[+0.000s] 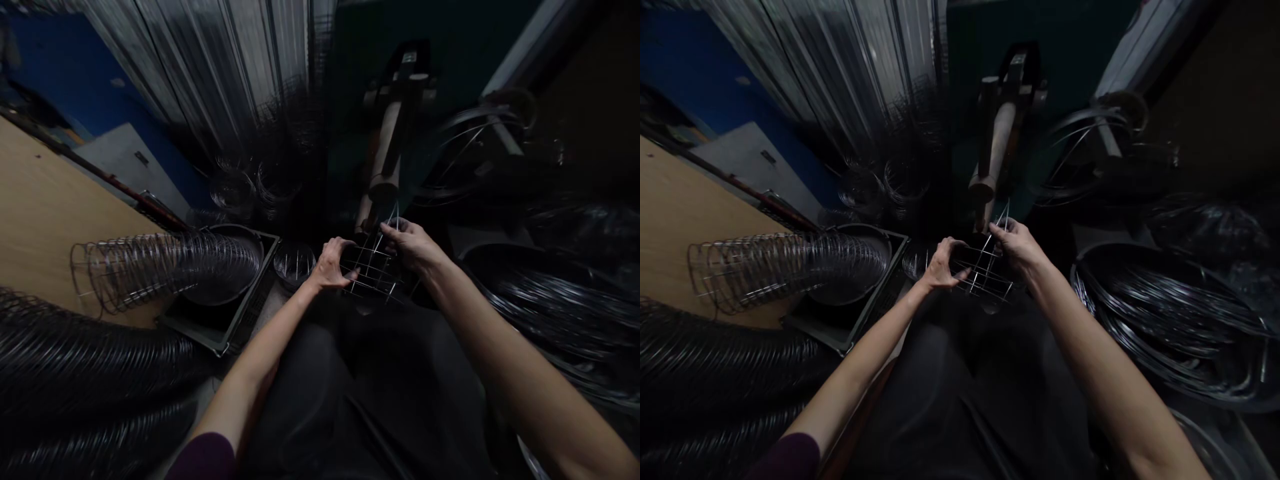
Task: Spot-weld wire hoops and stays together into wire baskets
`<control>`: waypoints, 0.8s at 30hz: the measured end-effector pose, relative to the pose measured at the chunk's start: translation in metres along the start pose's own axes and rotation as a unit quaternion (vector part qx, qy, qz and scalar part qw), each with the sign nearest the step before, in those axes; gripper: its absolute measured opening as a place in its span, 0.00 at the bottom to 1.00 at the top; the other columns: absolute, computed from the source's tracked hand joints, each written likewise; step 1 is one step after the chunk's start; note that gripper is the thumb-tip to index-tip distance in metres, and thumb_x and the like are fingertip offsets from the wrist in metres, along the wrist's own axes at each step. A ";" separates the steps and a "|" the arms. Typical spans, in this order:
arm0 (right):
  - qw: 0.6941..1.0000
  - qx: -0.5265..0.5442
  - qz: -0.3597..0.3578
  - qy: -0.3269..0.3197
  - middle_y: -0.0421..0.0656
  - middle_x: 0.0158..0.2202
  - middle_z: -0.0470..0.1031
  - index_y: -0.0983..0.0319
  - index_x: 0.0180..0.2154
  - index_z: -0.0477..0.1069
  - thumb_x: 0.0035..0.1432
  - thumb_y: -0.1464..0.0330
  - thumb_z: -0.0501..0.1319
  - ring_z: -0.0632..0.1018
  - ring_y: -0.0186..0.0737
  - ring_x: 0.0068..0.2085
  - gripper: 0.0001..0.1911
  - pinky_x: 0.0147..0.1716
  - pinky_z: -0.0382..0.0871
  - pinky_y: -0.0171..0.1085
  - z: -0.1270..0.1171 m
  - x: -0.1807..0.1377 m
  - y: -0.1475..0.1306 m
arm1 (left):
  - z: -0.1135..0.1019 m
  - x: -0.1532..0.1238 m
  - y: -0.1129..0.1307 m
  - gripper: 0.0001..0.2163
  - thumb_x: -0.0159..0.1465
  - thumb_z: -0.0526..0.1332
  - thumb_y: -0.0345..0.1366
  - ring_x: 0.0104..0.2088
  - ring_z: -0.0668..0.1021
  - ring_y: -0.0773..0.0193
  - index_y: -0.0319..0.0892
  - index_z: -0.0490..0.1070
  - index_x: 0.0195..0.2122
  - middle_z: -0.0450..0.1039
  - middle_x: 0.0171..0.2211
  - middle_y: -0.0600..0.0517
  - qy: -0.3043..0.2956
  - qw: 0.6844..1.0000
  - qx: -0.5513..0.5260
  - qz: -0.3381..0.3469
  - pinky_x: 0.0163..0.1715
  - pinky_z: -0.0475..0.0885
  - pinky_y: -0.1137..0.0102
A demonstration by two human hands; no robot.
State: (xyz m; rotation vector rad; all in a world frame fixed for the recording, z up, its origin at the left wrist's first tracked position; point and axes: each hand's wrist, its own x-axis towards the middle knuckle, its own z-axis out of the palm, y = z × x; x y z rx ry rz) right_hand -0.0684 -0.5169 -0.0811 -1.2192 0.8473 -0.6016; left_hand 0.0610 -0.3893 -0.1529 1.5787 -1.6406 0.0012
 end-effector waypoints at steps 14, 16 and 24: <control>0.999 0.011 -0.006 0.033 0.34 0.16 0.65 0.63 0.27 0.63 0.41 0.64 0.73 0.63 0.25 0.14 0.20 0.11 0.56 0.25 0.008 0.036 -0.005 | -0.004 0.026 -0.021 0.22 0.50 0.64 0.40 0.44 0.71 0.54 0.39 0.63 0.45 0.69 0.42 0.44 0.006 1.000 0.006 -0.013 0.45 0.66 0.59; 0.999 0.011 -0.007 0.035 0.33 0.16 0.64 0.63 0.27 0.64 0.40 0.63 0.74 0.62 0.25 0.15 0.20 0.12 0.57 0.25 0.006 0.039 -0.004 | -0.005 0.029 -0.021 0.22 0.50 0.64 0.39 0.44 0.71 0.54 0.39 0.63 0.45 0.69 0.43 0.44 0.003 1.000 0.002 -0.015 0.45 0.66 0.59; 0.998 -0.003 -0.002 0.059 0.33 0.15 0.63 0.63 0.26 0.62 0.42 0.65 0.73 0.61 0.24 0.14 0.19 0.11 0.57 0.25 0.005 0.049 -0.003 | -0.001 0.037 -0.028 0.22 0.49 0.65 0.39 0.44 0.72 0.55 0.40 0.63 0.45 0.69 0.42 0.45 -0.008 1.000 -0.007 -0.023 0.45 0.66 0.59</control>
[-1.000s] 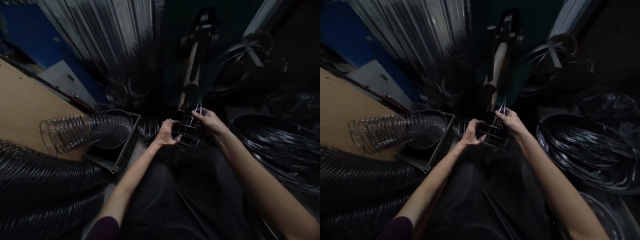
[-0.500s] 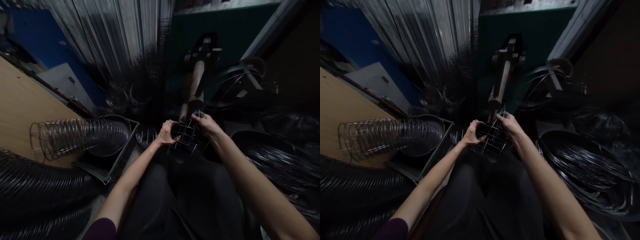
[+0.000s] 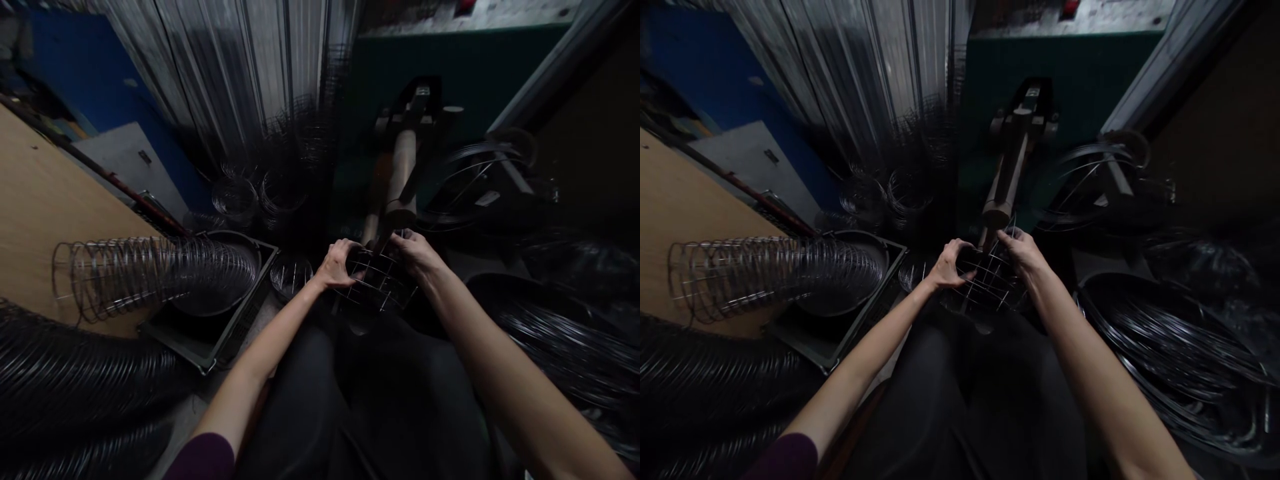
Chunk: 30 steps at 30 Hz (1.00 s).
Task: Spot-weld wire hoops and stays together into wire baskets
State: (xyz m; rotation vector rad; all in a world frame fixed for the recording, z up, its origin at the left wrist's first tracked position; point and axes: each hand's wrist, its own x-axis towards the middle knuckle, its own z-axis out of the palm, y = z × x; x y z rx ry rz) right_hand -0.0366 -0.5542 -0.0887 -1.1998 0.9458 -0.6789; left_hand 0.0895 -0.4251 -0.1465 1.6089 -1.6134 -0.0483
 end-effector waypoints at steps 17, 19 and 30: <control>0.998 0.055 0.001 0.028 0.31 0.15 0.56 0.60 0.25 0.57 0.55 0.67 0.64 0.56 0.24 0.13 0.15 0.10 0.53 0.24 0.007 0.006 0.005 | -0.010 0.003 -0.005 0.23 0.49 0.65 0.37 0.43 0.68 0.54 0.39 0.63 0.45 0.68 0.42 0.46 -0.019 0.999 0.040 0.004 0.45 0.65 0.59; 0.996 0.086 0.015 0.025 0.32 0.16 0.57 0.61 0.25 0.56 0.57 0.67 0.62 0.57 0.24 0.14 0.15 0.11 0.54 0.24 0.003 0.007 0.000 | -0.009 0.001 -0.007 0.23 0.48 0.65 0.36 0.45 0.67 0.53 0.39 0.63 0.46 0.67 0.42 0.45 -0.020 0.999 0.029 0.002 0.46 0.65 0.58; 0.993 0.095 0.051 -0.045 0.35 0.17 0.60 0.64 0.24 0.60 0.55 0.77 0.61 0.56 0.20 0.14 0.12 0.12 0.51 0.21 0.001 -0.011 -0.011 | -0.007 -0.016 -0.020 0.22 0.49 0.63 0.32 0.46 0.68 0.57 0.42 0.62 0.46 0.65 0.43 0.47 0.028 0.995 -0.079 -0.049 0.49 0.68 0.59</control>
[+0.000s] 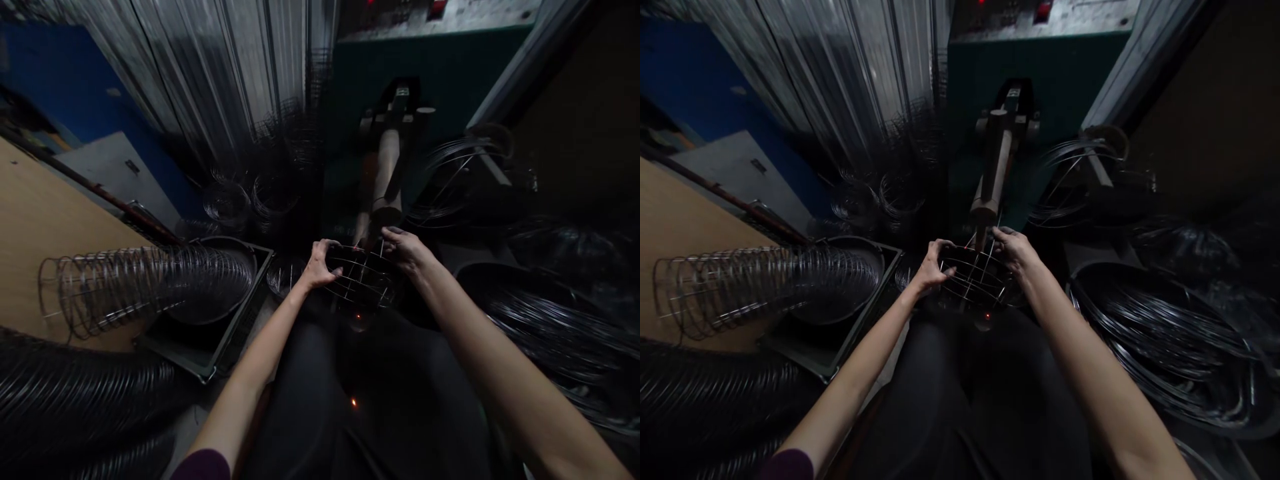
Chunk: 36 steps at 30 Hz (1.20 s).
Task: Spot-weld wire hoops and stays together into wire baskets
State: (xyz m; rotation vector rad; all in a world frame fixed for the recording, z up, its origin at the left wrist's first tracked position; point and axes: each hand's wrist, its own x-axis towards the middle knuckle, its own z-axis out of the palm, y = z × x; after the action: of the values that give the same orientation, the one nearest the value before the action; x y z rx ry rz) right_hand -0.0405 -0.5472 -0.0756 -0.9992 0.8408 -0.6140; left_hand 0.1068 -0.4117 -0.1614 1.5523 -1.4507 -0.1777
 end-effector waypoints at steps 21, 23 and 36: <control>0.998 -0.006 -0.051 0.028 0.32 0.14 0.59 0.63 0.23 0.61 0.40 0.71 0.72 0.60 0.23 0.16 0.18 0.13 0.55 0.23 0.012 0.014 0.014 | -0.005 0.005 -0.010 0.22 0.47 0.63 0.32 0.46 0.67 0.55 0.41 0.64 0.45 0.66 0.43 0.47 0.032 0.999 -0.040 -0.002 0.49 0.68 0.59; 0.998 -0.008 -0.057 0.012 0.32 0.14 0.59 0.63 0.22 0.60 0.40 0.71 0.72 0.60 0.23 0.16 0.19 0.14 0.55 0.24 0.012 0.015 0.014 | -0.006 0.005 -0.010 0.22 0.47 0.63 0.32 0.46 0.67 0.55 0.41 0.64 0.44 0.66 0.43 0.47 0.033 0.999 -0.043 -0.005 0.49 0.67 0.59; 0.999 -0.027 -0.019 0.029 0.33 0.15 0.60 0.64 0.23 0.61 0.52 0.76 0.63 0.61 0.24 0.15 0.12 0.15 0.57 0.24 0.014 0.025 0.011 | -0.012 0.008 -0.017 0.23 0.47 0.63 0.31 0.46 0.68 0.58 0.41 0.64 0.45 0.65 0.43 0.48 -0.004 0.999 -0.037 -0.015 0.48 0.69 0.62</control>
State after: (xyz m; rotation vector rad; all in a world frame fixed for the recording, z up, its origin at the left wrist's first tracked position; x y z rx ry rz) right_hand -0.0150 -0.5551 -0.0897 -1.0515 0.8953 -0.6585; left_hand 0.1286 -0.4145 -0.1629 1.5153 -1.4133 -0.2522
